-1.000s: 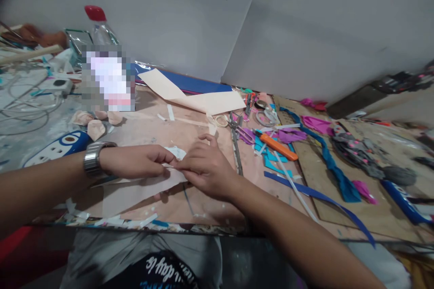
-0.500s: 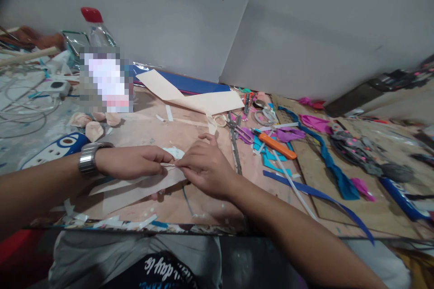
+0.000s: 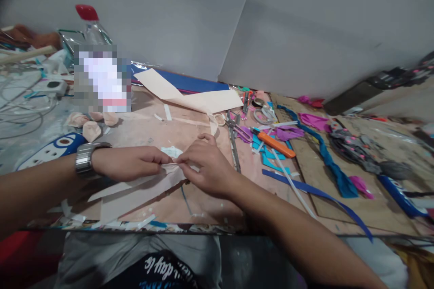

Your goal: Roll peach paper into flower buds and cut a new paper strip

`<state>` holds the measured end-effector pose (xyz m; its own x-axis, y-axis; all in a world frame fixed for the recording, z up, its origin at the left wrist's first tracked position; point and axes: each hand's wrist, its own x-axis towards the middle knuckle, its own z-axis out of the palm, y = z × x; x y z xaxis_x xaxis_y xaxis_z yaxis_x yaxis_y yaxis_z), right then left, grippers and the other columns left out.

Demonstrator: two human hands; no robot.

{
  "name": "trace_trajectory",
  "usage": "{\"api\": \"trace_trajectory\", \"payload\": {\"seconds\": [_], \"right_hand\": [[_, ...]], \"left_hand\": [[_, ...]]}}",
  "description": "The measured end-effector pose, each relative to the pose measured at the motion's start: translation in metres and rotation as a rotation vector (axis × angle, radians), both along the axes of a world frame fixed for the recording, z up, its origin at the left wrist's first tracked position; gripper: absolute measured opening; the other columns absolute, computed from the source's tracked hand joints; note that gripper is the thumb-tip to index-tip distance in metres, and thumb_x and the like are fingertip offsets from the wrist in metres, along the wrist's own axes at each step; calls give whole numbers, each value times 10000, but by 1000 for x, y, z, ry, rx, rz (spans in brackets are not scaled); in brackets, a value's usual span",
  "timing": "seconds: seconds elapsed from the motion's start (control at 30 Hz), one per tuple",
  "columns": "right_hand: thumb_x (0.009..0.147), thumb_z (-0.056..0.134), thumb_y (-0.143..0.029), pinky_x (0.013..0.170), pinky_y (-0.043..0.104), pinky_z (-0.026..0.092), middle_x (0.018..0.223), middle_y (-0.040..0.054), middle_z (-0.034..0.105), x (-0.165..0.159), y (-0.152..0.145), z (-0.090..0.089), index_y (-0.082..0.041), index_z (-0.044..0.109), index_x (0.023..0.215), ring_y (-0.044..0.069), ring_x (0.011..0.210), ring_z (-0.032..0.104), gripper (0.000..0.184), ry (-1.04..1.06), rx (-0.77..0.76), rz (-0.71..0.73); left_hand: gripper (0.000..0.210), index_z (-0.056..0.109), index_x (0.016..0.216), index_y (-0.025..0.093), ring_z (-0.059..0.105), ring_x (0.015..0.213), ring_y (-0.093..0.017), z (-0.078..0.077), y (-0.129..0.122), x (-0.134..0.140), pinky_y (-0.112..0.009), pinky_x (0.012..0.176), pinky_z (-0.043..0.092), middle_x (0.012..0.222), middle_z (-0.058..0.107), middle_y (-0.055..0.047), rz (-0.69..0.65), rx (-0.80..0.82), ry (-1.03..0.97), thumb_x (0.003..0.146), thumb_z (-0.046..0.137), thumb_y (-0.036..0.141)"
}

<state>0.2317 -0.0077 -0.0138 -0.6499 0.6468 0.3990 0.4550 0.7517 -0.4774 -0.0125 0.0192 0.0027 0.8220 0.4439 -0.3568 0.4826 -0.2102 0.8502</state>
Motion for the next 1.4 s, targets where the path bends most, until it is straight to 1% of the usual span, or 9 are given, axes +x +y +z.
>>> {"api": "trace_trajectory", "payload": {"seconds": [0.23, 0.4, 0.6, 0.7, 0.8, 0.87, 1.0, 1.13, 1.4], "right_hand": [[930, 675, -185, 1100, 482, 319, 872, -16, 793, 1, 0, 1, -234, 735, 949, 181, 843, 718, 79, -4, -10, -5], [951, 661, -199, 1111, 491, 320, 880, -7, 781, 1, -1, 1, -246, 752, 966, 181, 868, 715, 103, 3, 9, 30], [934, 671, -157, 1114, 500, 314, 864, -9, 779, 3, 1, -2, -271, 779, 961, 173, 842, 710, 160, 44, 84, 57], [934, 671, -160, 1117, 502, 315, 864, -9, 776, 3, 1, -2, -268, 784, 959, 171, 837, 714, 158, 52, 87, 59], [931, 662, -152, 1131, 502, 315, 881, -17, 779, 3, 1, -1, -276, 776, 970, 167, 838, 717, 173, 61, 73, 59], [923, 658, -139, 1137, 501, 317, 895, -18, 781, 2, 0, -1, -279, 771, 982, 168, 846, 719, 190, 61, 61, 56], [945, 672, -177, 1130, 493, 327, 900, -12, 786, 2, 0, 0, -273, 759, 1005, 171, 849, 724, 143, 60, 33, 53], [975, 688, -245, 1105, 473, 339, 883, -13, 789, 1, -1, 1, -254, 747, 990, 170, 838, 724, 61, 55, 27, 32], [984, 696, -267, 1118, 464, 320, 899, -24, 805, -1, -1, 2, -263, 756, 981, 158, 820, 725, 60, 40, 44, 14]], "left_hand": [[265, 680, 999, 160, 576, 790, -184, 0, 0, 1, -287, 729, 482, 912, 664, -41, 2, -97, -24, 830, 487, 226], [193, 685, 936, 186, 612, 843, -197, -3, -2, 2, -285, 776, 497, 928, 692, -51, 29, -117, -127, 811, 541, 211], [223, 645, 961, 172, 563, 888, -195, 0, -2, 1, -280, 810, 478, 974, 642, -40, -9, -106, -38, 812, 480, 199], [207, 651, 969, 173, 553, 891, -195, 2, -3, 2, -276, 806, 463, 973, 630, -35, 48, -145, -23, 864, 509, 280], [319, 657, 974, 168, 535, 929, -197, 0, -3, 3, -280, 847, 446, 984, 613, -41, 125, -115, -50, 968, 494, 442], [378, 647, 968, 159, 504, 898, -186, -3, -3, 3, -282, 840, 433, 949, 581, -35, 107, -105, -77, 1006, 465, 488], [331, 591, 889, 159, 410, 757, -150, -6, -1, 2, -273, 728, 389, 816, 478, 3, 41, -124, -123, 1024, 466, 433], [356, 542, 811, 169, 350, 670, -130, -4, -1, 3, -264, 629, 332, 732, 412, 26, 62, -127, -104, 1022, 478, 448], [306, 596, 804, 155, 380, 666, -114, -1, -5, 9, -239, 631, 326, 708, 473, 31, 141, 6, -174, 988, 534, 392]]}}
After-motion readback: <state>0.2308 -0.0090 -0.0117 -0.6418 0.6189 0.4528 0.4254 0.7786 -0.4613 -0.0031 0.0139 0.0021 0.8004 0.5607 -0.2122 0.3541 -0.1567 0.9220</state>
